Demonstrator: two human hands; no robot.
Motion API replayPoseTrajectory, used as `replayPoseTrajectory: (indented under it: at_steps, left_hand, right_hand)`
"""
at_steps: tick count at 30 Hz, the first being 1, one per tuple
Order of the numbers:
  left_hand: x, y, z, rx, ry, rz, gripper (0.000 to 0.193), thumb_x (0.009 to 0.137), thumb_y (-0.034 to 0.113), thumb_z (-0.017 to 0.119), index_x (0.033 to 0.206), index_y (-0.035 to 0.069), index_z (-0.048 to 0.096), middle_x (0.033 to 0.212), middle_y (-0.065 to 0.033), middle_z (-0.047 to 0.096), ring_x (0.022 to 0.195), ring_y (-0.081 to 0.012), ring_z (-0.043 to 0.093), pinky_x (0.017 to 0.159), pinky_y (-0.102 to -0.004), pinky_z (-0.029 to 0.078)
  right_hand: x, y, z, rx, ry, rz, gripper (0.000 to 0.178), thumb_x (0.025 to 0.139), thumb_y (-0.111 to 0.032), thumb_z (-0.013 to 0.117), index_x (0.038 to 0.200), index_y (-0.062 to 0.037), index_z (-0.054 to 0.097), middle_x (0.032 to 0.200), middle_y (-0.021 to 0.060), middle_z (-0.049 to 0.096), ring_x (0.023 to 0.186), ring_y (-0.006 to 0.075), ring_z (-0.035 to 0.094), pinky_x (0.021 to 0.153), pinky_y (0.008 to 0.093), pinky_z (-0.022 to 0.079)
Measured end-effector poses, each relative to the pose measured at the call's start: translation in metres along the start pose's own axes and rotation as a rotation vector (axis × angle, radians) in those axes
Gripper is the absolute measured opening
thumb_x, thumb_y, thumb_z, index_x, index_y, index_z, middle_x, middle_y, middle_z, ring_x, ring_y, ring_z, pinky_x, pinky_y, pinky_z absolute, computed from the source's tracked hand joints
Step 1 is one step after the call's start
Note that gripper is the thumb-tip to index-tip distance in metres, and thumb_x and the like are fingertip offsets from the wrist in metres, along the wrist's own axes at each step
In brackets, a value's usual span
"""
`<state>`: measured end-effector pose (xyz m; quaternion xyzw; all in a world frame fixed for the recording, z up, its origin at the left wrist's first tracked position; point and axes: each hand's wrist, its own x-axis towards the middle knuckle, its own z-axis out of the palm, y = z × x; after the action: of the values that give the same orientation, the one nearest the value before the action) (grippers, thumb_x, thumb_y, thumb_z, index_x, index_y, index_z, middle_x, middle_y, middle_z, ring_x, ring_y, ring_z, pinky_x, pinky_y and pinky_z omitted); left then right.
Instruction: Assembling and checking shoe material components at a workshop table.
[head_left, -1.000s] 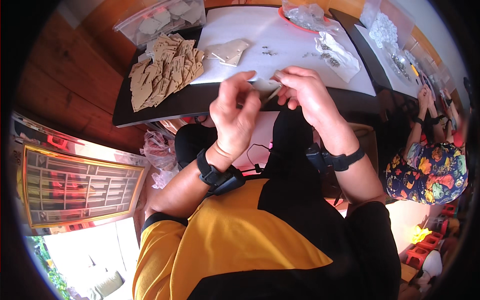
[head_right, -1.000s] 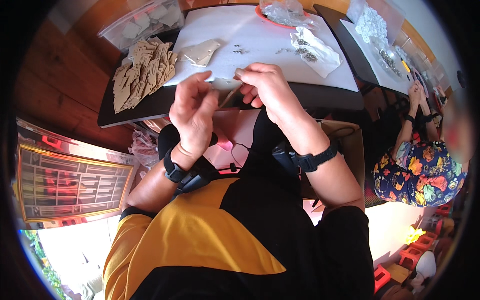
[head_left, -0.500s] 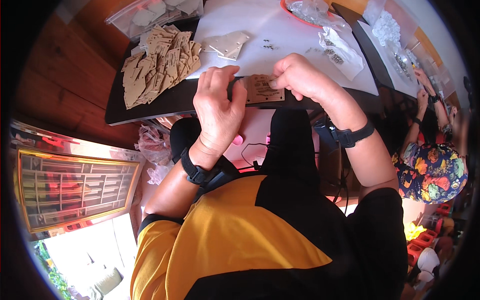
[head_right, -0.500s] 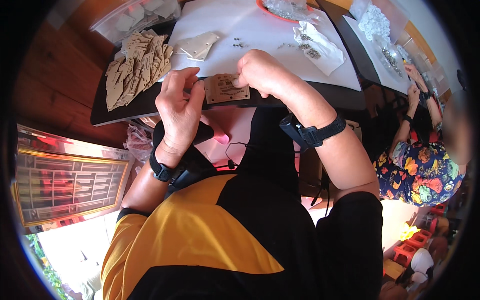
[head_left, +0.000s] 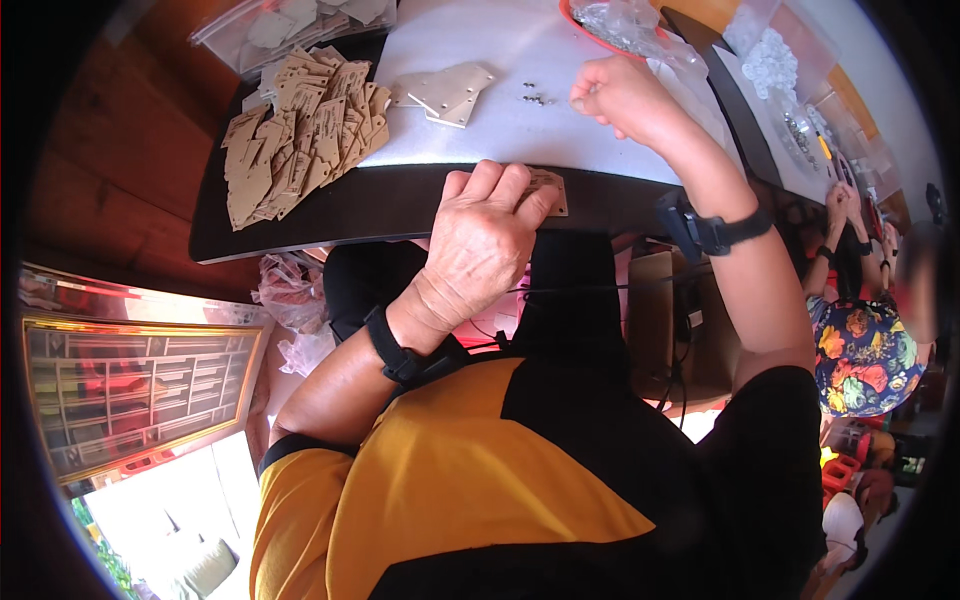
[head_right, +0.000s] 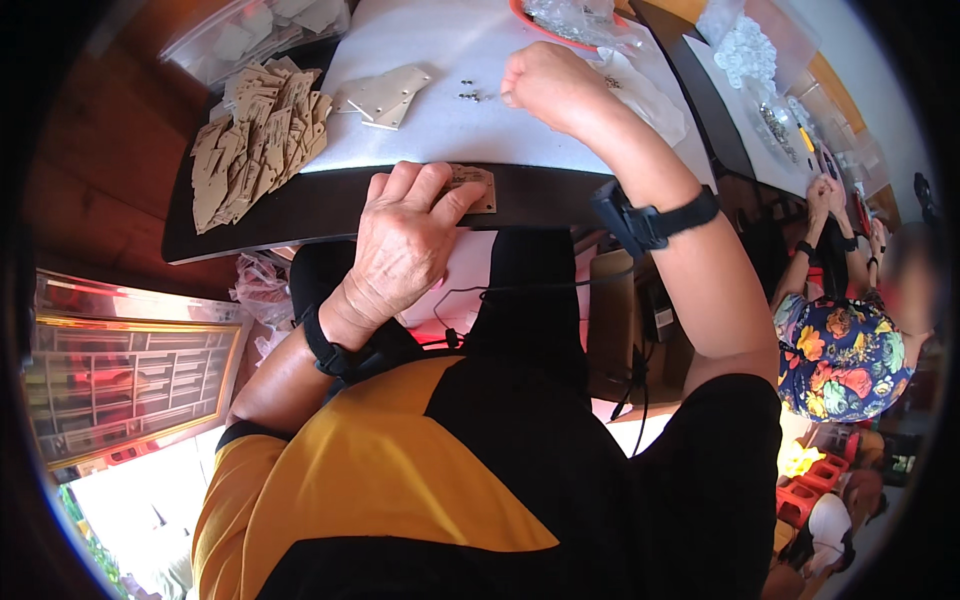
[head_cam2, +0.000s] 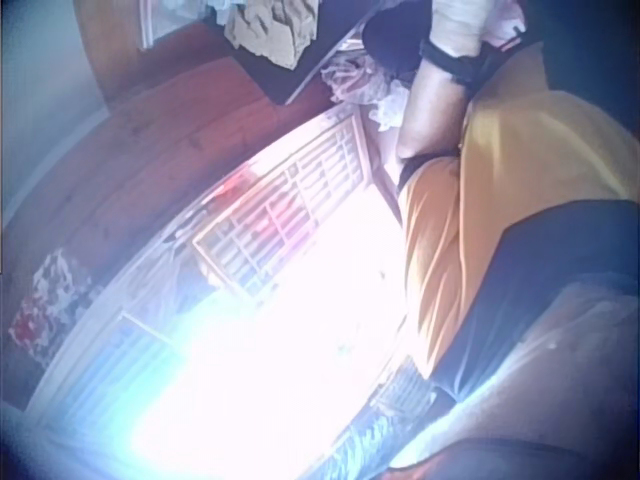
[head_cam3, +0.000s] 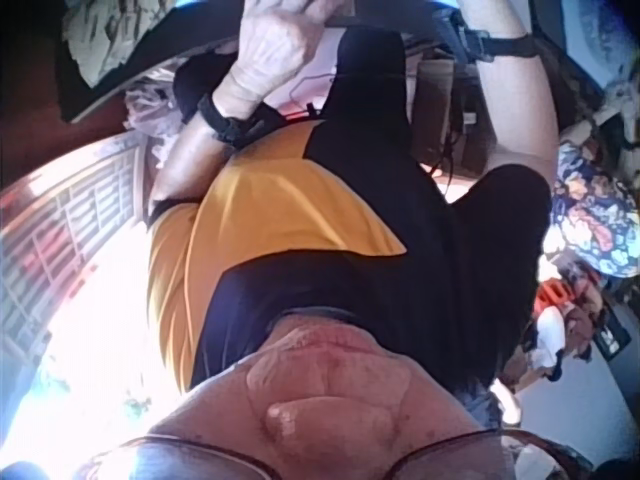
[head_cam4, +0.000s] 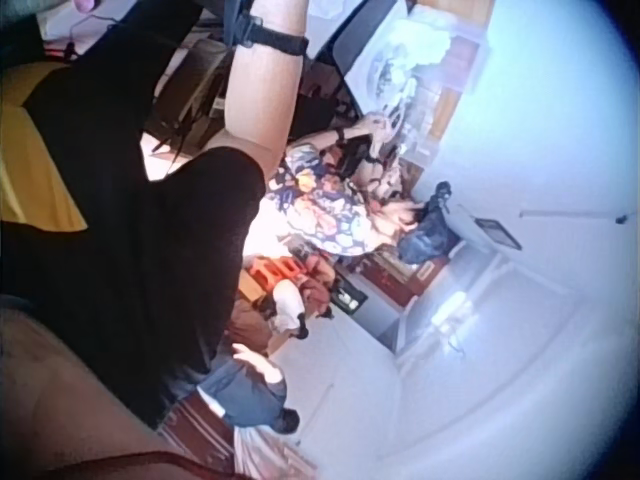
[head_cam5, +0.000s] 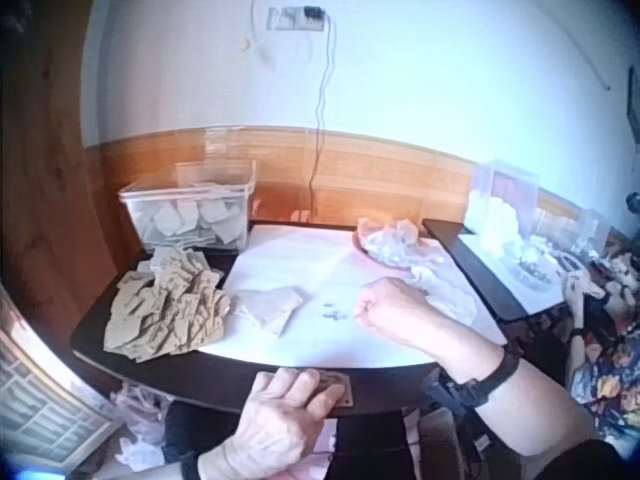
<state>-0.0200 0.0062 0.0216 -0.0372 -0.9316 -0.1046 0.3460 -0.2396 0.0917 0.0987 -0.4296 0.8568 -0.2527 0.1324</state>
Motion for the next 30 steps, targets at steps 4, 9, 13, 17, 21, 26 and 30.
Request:
replayPoseTrajectory:
  at_steps: [4,9,13,17,21,26,30]
  left_hand:
    - [0.007,0.005,-0.004,0.044,-0.109,-0.042,0.036,0.069,0.009,0.067,0.105,0.013,0.068,0.102,-0.0052,0.056,0.096,-0.0248,0.053,0.078,-0.0383,0.041]
    - [-0.001,-0.002,0.002,0.008,-0.031,0.014,0.038,0.069,0.008,0.067,0.107,0.011,0.067,0.105,-0.006,0.057,0.097,-0.0256,0.054,0.078,-0.0382,0.042]
    - [-0.005,0.0,0.002,-0.012,-0.002,0.019,0.041,0.068,0.007,0.067,0.109,0.009,0.066,0.109,-0.008,0.057,0.1,-0.0272,0.055,0.08,-0.0386,0.044]
    - [-0.006,0.003,-0.001,-0.019,-0.008,0.006,0.041,0.069,0.008,0.068,0.11,0.009,0.066,0.111,-0.0095,0.057,0.102,-0.0283,0.055,0.083,-0.0393,0.045]
    - [-0.004,0.008,-0.004,-0.051,0.013,-0.024,0.037,0.074,0.012,0.071,0.11,0.008,0.066,0.112,-0.0107,0.057,0.102,-0.0294,0.055,0.084,-0.0406,0.045]
    - [-0.014,0.008,0.004,-0.061,0.055,-0.037,0.037,0.074,0.012,0.073,0.11,0.007,0.066,0.112,-0.0112,0.057,0.101,-0.0298,0.056,0.083,-0.0415,0.045]
    - [-0.016,0.008,0.006,-0.027,0.075,-0.032,0.038,0.073,0.009,0.073,0.109,0.005,0.065,0.112,-0.0122,0.057,0.1,-0.0306,0.056,0.083,-0.0418,0.046]
  right_hand:
    - [0.024,0.005,0.018,-0.114,0.046,-0.013,0.01,0.079,-0.015,0.067,0.082,-0.0064,0.067,0.065,0.0035,0.057,0.057,0.0135,0.055,0.046,0.0315,0.043]
    - [0.036,0.013,0.027,-0.246,0.085,-0.105,0.011,0.078,-0.016,0.068,0.083,-0.0064,0.067,0.07,0.0081,0.063,0.065,0.0214,0.061,0.057,0.037,0.047]
    - [0.027,0.005,0.031,-0.414,0.146,-0.241,0.012,0.077,-0.017,0.066,0.085,-0.0081,0.066,0.075,0.0113,0.066,0.072,0.0297,0.063,0.066,0.0408,0.048]
    - [0.023,0.0,0.034,-0.508,0.143,-0.209,0.011,0.078,-0.017,0.064,0.086,-0.0093,0.066,0.074,0.0103,0.066,0.072,0.0312,0.063,0.065,0.0417,0.047]
    - [0.013,0.011,0.025,-0.371,0.14,-0.31,0.011,0.079,-0.015,0.063,0.086,-0.0064,0.064,0.07,0.0098,0.062,0.067,0.0264,0.061,0.061,0.0393,0.046]
    - [-0.051,-0.013,0.013,0.253,-0.268,0.047,0.003,0.082,-0.005,0.063,0.081,-0.0027,0.064,0.064,0.0007,0.056,0.056,0.0079,0.051,0.045,0.0234,0.038]
    - [-0.065,-0.019,0.024,0.241,-0.29,0.095,0.002,0.081,-0.004,0.065,0.08,-0.0024,0.064,0.063,-0.0012,0.054,0.054,0.0056,0.048,0.044,0.0218,0.036]
